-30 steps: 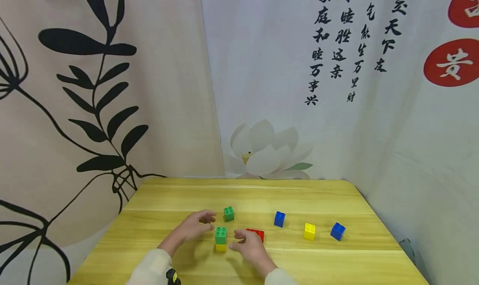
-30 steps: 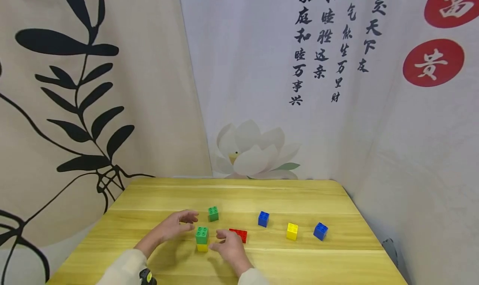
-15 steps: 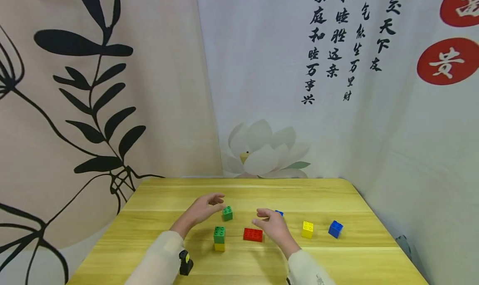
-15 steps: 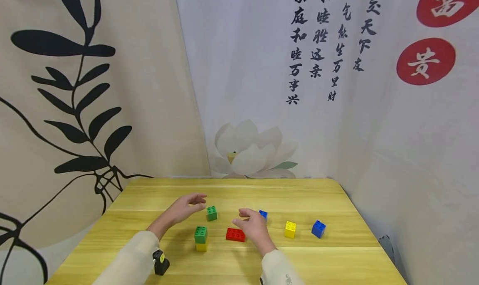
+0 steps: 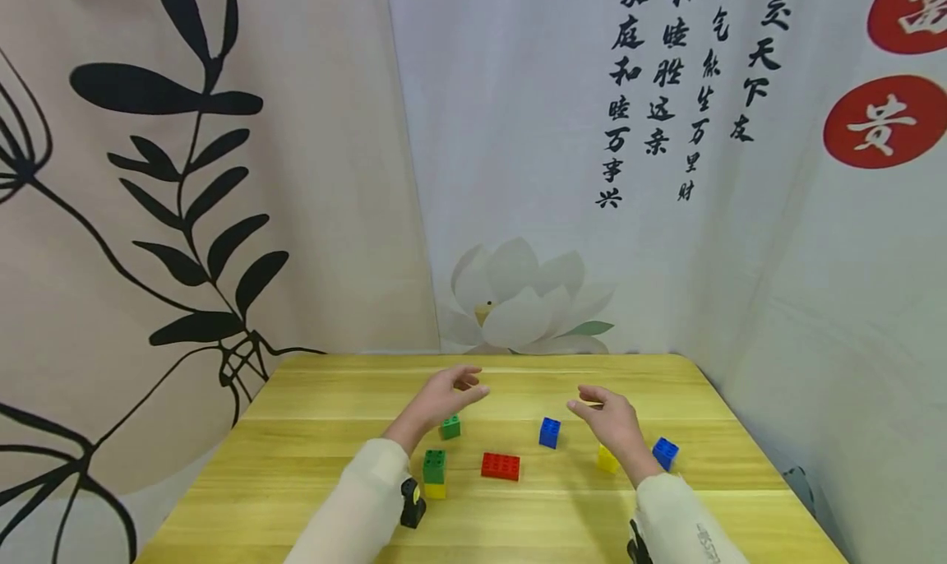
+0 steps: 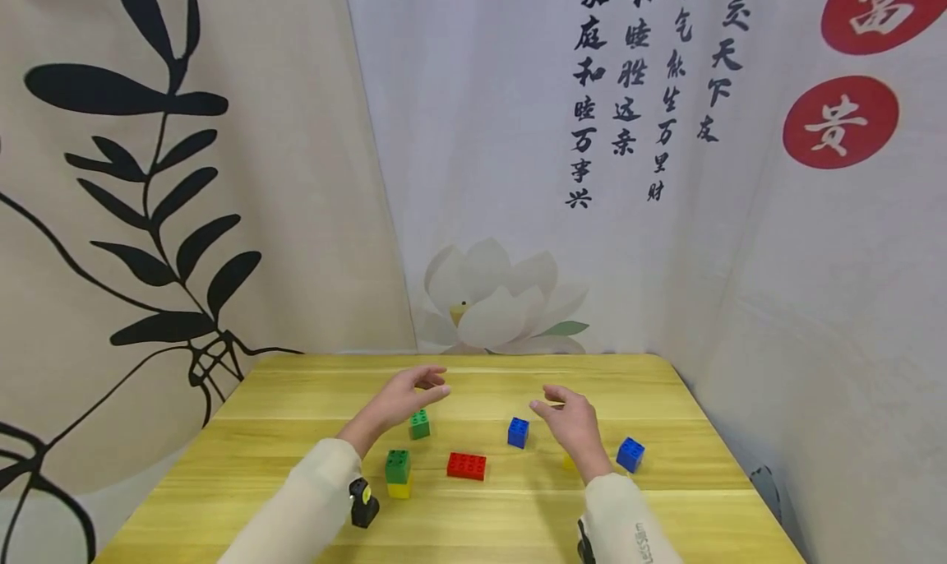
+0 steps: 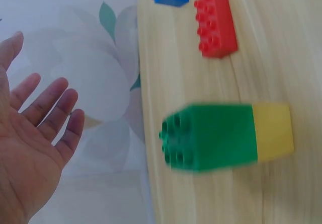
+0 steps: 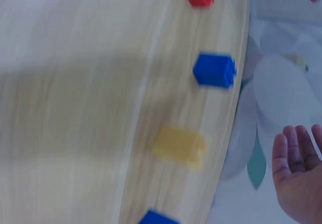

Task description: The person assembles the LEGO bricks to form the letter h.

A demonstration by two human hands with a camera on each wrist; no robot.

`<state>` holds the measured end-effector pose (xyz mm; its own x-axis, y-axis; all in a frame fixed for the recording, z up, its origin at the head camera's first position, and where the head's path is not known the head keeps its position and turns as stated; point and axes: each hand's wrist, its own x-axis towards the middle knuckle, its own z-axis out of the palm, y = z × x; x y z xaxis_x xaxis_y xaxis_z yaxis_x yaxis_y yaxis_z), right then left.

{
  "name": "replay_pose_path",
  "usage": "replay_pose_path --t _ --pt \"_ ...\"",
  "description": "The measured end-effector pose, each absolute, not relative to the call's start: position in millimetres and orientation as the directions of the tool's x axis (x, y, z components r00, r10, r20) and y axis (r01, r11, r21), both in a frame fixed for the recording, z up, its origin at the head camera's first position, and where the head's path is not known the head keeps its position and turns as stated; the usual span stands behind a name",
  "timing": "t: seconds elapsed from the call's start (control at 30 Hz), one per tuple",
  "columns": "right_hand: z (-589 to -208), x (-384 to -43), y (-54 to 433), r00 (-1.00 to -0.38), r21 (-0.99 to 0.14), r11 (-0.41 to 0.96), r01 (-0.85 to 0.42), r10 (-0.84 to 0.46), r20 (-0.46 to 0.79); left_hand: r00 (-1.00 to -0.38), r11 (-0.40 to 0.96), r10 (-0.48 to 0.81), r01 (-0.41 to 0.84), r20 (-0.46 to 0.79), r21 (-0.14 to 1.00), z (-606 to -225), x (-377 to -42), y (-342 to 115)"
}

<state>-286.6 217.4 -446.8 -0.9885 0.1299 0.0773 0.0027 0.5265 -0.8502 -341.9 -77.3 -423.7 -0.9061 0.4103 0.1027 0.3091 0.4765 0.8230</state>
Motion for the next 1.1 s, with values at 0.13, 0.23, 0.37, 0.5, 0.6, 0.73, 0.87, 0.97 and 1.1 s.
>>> replay_pose_path --t 0.13,0.23,0.37,0.5,0.6,0.73,0.87,0.97,1.1 --pt "-442.7 -284.9 249.9 -0.985 -0.839 0.543 0.036 0.162 0.062 -0.906 0.466 0.414 0.298 0.093 0.833 -427.1 -342.2 -58.0" --pt "-441.7 -282.5 272.8 -0.981 -0.822 0.565 0.062 0.187 0.055 -0.902 0.462 0.423 0.296 0.085 0.836 -431.4 -341.9 -44.0" --pt "-442.1 -277.5 301.5 -0.975 -0.800 0.593 0.093 0.217 0.047 -0.893 0.453 0.443 0.300 0.080 0.839 -438.6 -341.2 -24.9" --pt "-444.0 -270.4 327.6 -0.969 -0.777 0.618 0.121 0.243 0.043 -0.881 0.450 0.467 0.305 0.070 0.840 -444.7 -340.4 -4.3" --pt "-448.4 -265.2 342.2 -0.965 -0.761 0.634 0.138 0.259 0.040 -0.873 0.445 0.483 0.310 0.066 0.840 -448.8 -338.9 9.4" --pt "-456.6 -259.5 355.5 -0.961 -0.754 0.637 0.160 0.274 0.027 -0.867 0.441 0.495 0.301 0.051 0.845 -455.2 -336.8 27.0" --pt "-467.2 -257.8 363.4 -0.959 -0.751 0.632 0.192 0.285 -0.005 -0.864 0.425 0.503 0.280 0.032 0.861 -463.7 -334.4 42.4" --pt "-475.9 -258.4 366.5 -0.955 -0.753 0.619 0.223 0.293 -0.042 -0.859 0.408 0.511 0.277 0.034 0.870 -472.0 -332.6 53.6" --pt "-489.1 -258.3 367.2 -0.948 -0.769 0.584 0.259 0.307 -0.086 -0.857 0.390 0.514 0.272 0.038 0.880 -485.3 -330.2 68.4"
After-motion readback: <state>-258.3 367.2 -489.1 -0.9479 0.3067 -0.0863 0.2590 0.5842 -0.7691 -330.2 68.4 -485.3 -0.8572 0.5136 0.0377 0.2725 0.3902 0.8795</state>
